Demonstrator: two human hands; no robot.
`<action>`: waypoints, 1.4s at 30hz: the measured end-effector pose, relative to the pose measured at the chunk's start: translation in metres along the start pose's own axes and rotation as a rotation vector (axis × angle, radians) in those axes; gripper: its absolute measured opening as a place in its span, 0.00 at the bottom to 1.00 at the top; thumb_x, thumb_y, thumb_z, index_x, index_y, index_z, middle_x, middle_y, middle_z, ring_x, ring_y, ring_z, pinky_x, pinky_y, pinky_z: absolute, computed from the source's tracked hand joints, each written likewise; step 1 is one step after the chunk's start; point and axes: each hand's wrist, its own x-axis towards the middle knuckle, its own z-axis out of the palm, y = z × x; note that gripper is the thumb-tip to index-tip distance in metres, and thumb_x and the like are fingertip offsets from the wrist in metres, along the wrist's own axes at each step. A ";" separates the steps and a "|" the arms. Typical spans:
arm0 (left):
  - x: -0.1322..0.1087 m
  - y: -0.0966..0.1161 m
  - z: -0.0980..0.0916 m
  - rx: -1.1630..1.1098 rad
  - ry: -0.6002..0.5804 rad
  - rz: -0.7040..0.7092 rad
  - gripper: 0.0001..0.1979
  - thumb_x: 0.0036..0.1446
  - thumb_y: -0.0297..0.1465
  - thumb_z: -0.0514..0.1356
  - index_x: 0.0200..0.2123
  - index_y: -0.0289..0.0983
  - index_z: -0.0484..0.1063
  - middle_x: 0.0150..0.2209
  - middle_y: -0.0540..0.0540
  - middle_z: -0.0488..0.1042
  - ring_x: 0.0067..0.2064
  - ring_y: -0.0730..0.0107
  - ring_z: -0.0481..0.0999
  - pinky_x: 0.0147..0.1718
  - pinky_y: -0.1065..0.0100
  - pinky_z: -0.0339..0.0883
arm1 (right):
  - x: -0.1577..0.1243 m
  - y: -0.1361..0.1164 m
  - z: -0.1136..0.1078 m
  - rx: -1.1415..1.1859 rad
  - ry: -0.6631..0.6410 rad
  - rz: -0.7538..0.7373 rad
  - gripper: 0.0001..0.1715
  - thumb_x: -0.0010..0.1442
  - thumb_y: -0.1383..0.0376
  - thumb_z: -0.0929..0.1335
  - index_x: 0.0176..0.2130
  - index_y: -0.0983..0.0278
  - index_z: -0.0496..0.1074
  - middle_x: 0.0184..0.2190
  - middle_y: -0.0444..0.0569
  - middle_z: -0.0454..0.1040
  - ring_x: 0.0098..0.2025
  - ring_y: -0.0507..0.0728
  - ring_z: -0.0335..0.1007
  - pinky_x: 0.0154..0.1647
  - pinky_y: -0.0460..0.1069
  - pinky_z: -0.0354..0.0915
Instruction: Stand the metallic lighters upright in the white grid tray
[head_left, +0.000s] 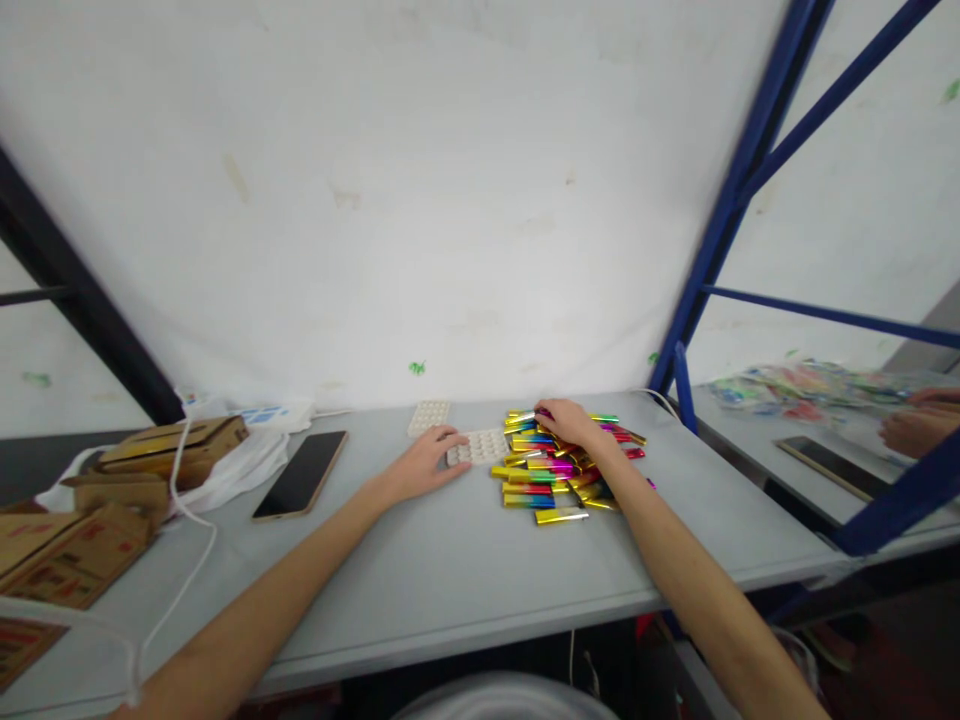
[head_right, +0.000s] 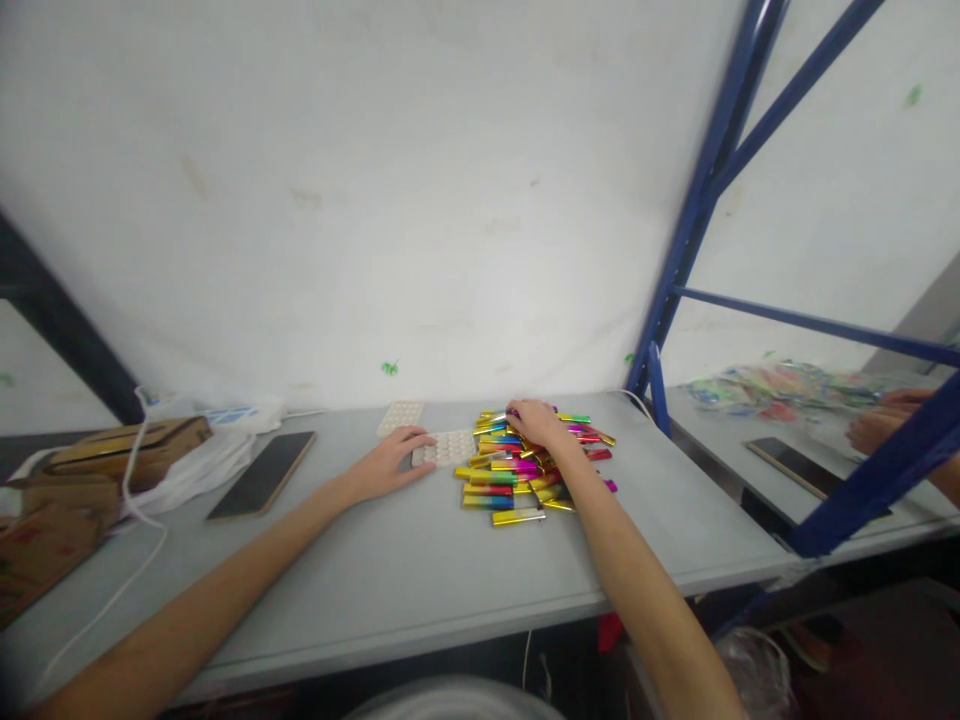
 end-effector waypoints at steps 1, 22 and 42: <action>-0.001 -0.001 0.001 -0.004 0.004 -0.003 0.20 0.69 0.46 0.59 0.56 0.40 0.75 0.56 0.36 0.74 0.59 0.51 0.75 0.62 0.51 0.69 | 0.000 0.002 0.001 0.019 0.021 -0.031 0.18 0.75 0.60 0.65 0.56 0.64 0.78 0.53 0.58 0.81 0.55 0.63 0.77 0.57 0.53 0.66; 0.012 0.001 -0.004 -0.090 -0.060 -0.111 0.33 0.56 0.42 0.69 0.63 0.38 0.69 0.62 0.37 0.75 0.63 0.48 0.75 0.66 0.51 0.65 | -0.009 -0.063 -0.002 1.488 0.283 0.136 0.30 0.55 0.40 0.74 0.42 0.57 0.64 0.31 0.37 0.71 0.26 0.51 0.69 0.29 0.48 0.69; 0.001 -0.001 0.002 -0.086 -0.047 -0.170 0.42 0.52 0.54 0.71 0.63 0.37 0.71 0.64 0.33 0.74 0.66 0.42 0.73 0.67 0.47 0.63 | -0.019 -0.116 0.014 1.007 0.224 0.075 0.32 0.61 0.37 0.63 0.24 0.59 0.59 0.18 0.38 0.54 0.22 0.51 0.50 0.24 0.48 0.49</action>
